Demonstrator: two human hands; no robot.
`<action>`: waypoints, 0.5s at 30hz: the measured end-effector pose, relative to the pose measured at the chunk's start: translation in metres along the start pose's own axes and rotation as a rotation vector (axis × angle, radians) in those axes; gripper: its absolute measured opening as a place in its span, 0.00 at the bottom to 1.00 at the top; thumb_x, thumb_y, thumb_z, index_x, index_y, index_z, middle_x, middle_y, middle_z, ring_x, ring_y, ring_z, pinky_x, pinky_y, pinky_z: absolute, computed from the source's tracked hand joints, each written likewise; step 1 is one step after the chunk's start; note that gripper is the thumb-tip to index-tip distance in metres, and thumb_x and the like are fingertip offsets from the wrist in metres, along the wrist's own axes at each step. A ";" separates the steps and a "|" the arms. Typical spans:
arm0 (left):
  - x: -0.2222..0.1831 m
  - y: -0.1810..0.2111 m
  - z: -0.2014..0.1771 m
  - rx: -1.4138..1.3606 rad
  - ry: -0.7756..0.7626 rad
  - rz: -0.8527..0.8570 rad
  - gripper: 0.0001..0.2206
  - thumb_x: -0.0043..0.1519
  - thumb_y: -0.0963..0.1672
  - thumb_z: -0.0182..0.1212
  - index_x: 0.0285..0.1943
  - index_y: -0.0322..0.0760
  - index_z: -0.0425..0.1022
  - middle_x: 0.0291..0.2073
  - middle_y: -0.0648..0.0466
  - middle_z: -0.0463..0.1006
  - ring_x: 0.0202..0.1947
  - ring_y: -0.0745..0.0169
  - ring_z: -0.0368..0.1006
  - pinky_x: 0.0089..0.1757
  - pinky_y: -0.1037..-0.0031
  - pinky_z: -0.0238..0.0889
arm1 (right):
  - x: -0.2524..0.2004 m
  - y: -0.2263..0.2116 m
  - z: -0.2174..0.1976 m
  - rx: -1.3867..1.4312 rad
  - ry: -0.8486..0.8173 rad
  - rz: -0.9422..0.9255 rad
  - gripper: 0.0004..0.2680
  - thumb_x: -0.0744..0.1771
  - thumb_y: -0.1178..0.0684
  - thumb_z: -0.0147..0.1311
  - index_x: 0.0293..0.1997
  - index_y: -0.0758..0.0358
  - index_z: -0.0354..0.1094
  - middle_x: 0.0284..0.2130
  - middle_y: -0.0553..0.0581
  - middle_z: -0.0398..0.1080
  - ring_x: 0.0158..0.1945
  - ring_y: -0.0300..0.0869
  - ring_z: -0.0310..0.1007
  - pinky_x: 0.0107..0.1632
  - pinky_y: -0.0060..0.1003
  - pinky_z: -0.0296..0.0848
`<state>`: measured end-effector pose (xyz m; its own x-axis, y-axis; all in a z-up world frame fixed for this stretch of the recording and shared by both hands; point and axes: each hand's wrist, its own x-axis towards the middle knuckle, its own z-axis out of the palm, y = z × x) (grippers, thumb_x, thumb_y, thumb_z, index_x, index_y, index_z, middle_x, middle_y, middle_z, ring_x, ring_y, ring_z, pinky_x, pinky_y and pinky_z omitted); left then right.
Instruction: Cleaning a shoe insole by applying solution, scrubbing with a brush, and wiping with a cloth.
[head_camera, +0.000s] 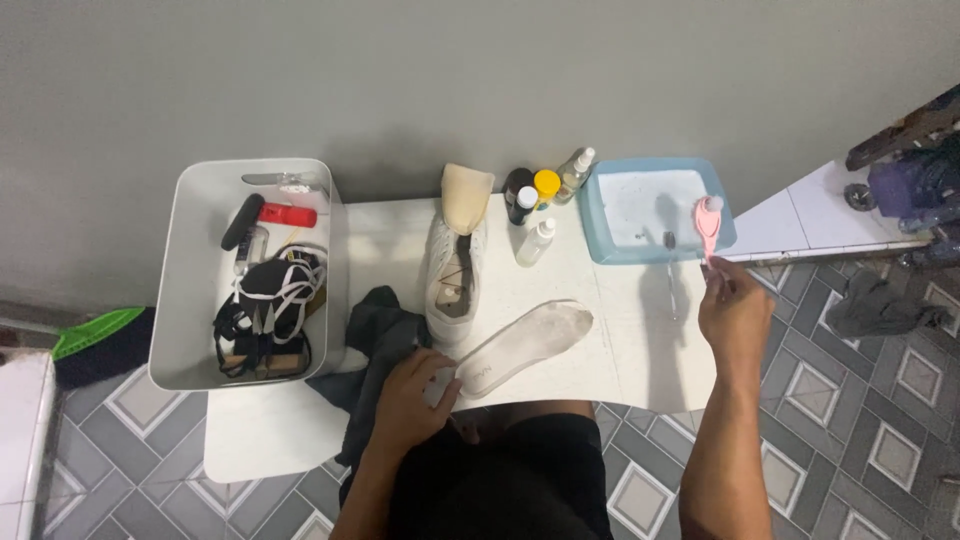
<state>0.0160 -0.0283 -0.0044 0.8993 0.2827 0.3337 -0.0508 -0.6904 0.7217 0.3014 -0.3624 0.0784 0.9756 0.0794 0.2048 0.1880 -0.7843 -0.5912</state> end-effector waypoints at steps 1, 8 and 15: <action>0.002 0.002 -0.001 0.020 -0.001 0.036 0.10 0.61 0.47 0.65 0.49 0.40 0.79 0.44 0.55 0.78 0.39 0.58 0.76 0.39 0.67 0.69 | -0.005 -0.004 -0.003 -0.009 0.021 -0.038 0.11 0.70 0.57 0.47 0.55 0.60 0.77 0.35 0.60 0.75 0.39 0.52 0.73 0.47 0.44 0.68; 0.010 0.023 -0.006 0.250 -0.207 0.011 0.25 0.56 0.56 0.70 0.59 0.48 0.76 0.53 0.50 0.76 0.47 0.48 0.78 0.40 0.60 0.67 | -0.086 -0.074 -0.001 0.121 -0.312 0.001 0.09 0.67 0.61 0.52 0.49 0.63 0.79 0.29 0.75 0.77 0.37 0.66 0.79 0.39 0.53 0.73; 0.001 -0.001 0.011 0.343 -0.179 0.125 0.20 0.54 0.53 0.72 0.53 0.53 0.76 0.48 0.55 0.78 0.46 0.50 0.79 0.39 0.60 0.69 | -0.140 -0.114 0.031 -0.151 -0.467 0.161 0.11 0.67 0.58 0.52 0.51 0.59 0.79 0.36 0.71 0.80 0.44 0.63 0.81 0.47 0.54 0.78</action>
<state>0.0222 -0.0346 -0.0112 0.9583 0.0831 0.2735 -0.0438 -0.9028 0.4278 0.1470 -0.2649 0.0926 0.9441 0.1891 -0.2700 0.0460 -0.8867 -0.4601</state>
